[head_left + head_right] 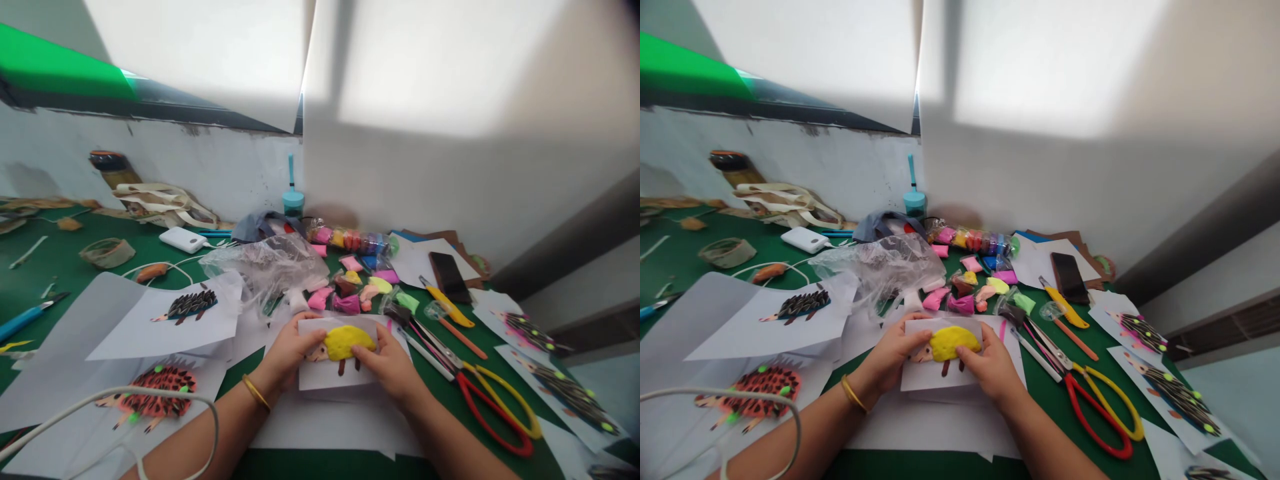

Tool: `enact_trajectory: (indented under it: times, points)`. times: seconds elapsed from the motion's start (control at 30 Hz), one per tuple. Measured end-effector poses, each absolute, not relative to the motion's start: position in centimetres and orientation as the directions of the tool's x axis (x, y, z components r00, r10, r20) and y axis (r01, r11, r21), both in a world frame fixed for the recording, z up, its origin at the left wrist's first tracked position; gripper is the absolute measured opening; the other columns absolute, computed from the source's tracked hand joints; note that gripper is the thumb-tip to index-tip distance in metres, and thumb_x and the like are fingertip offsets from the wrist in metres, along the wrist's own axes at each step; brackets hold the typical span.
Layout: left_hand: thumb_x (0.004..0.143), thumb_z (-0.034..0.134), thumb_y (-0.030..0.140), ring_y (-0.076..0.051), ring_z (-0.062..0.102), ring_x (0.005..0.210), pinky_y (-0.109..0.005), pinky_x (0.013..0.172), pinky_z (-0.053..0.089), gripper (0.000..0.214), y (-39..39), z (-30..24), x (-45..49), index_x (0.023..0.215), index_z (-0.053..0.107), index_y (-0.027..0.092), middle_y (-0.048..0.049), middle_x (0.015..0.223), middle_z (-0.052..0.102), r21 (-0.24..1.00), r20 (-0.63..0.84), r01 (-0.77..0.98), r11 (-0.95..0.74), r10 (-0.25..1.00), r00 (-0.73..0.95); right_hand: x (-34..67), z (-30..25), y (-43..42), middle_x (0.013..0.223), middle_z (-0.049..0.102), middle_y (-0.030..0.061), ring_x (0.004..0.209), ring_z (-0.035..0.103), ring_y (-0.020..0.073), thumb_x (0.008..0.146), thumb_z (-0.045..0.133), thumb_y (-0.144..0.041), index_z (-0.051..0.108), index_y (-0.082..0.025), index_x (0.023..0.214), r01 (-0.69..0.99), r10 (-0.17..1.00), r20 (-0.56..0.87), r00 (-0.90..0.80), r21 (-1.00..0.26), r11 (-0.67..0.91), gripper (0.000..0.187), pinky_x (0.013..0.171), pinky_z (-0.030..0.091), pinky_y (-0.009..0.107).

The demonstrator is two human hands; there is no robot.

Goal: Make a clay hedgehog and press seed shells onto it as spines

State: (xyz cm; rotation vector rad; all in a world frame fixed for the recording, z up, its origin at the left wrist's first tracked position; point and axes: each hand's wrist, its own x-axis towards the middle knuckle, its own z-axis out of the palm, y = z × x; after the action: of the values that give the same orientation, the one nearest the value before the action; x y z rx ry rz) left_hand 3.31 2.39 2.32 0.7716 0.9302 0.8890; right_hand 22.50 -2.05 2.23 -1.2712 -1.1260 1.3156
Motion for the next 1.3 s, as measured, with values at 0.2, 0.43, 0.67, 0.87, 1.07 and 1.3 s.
enact_trajectory:
  times: [0.2,0.43,0.67,0.87,1.07,1.3]
  points:
    - [0.057,0.089,0.028,-0.021,0.07,0.073,-0.029,0.064,0.056,0.059,2.4,2.6,3.1,0.106,0.057,0.018,-0.0043,0.084,0.072,0.871,-0.358,-0.227,0.437,0.878,0.318,22.8,2.6,-2.0,0.081,0.071,0.0038,0.063,0.065,0.0192,0.073,0.074,-0.049,0.056,-0.018,0.101,-0.158,0.972,-0.161,-0.172,-0.969,-0.188,0.045,0.058,0.051,0.031]
    - [0.062,0.086,0.033,-0.02,0.069,0.076,-0.028,0.066,0.053,0.067,2.1,2.0,3.1,0.119,0.054,0.018,-0.0061,0.091,0.07,0.897,-0.306,-0.161,0.411,0.842,0.445,22.6,2.3,-2.2,0.071,0.07,0.0026,0.057,0.068,0.023,0.07,0.077,-0.05,0.058,-0.018,0.088,-0.213,0.96,-0.243,-0.139,-0.94,-0.268,0.04,0.048,0.052,0.032]
    - [0.056,0.088,0.032,-0.011,0.058,0.06,-0.022,0.056,0.045,0.071,2.2,2.0,3.4,0.119,0.059,0.017,0.002,0.078,0.06,0.945,-0.284,-0.054,0.322,0.893,0.349,22.6,1.8,-2.3,0.067,0.069,0.0016,0.054,0.067,0.0217,0.071,0.075,-0.049,0.059,-0.019,0.086,-0.147,0.962,-0.243,-0.127,-0.954,-0.26,0.037,0.049,0.053,0.032]
    - [0.066,0.081,0.045,-0.017,0.063,0.077,-0.025,0.066,0.047,0.064,2.8,1.9,2.9,0.12,0.058,0.018,-0.0026,0.088,0.065,0.949,-0.242,-0.112,0.295,0.908,0.343,23.9,1.7,-1.8,0.071,0.07,0.0026,0.055,0.067,0.0232,0.074,0.07,-0.051,0.056,-0.02,0.094,-0.168,0.956,-0.273,-0.109,-0.943,-0.288,0.039,0.046,0.053,0.034]
    - [0.079,0.067,0.054,-0.02,0.063,0.095,-0.029,0.078,0.048,0.051,3.5,2.1,2.7,0.116,0.058,0.018,-0.0077,0.102,0.067,0.972,-0.178,-0.131,0.197,0.973,0.145,25.4,0.3,-0.9,0.102,0.072,0.0074,0.084,0.069,0.0266,0.078,0.063,-0.041,0.066,-0.022,0.109,0.369,0.995,-0.097,0.03,-0.924,-0.101,0.036,0.074,0.056,0.041]
    - [0.085,0.062,0.04,-0.021,0.06,0.093,-0.032,0.083,0.047,0.024,3.0,1.7,2.4,0.097,0.068,0.02,-0.0069,0.101,0.066,0.953,0.18,0.207,-0.221,0.963,0.199,26.3,-0.1,-0.4,0.115,0.071,0.0083,0.108,0.064,0.0259,0.084,0.048,-0.025,0.069,-0.02,0.113,0.615,0.998,0.034,0.062,-0.789,-0.011,0.037,0.097,0.047,0.044]
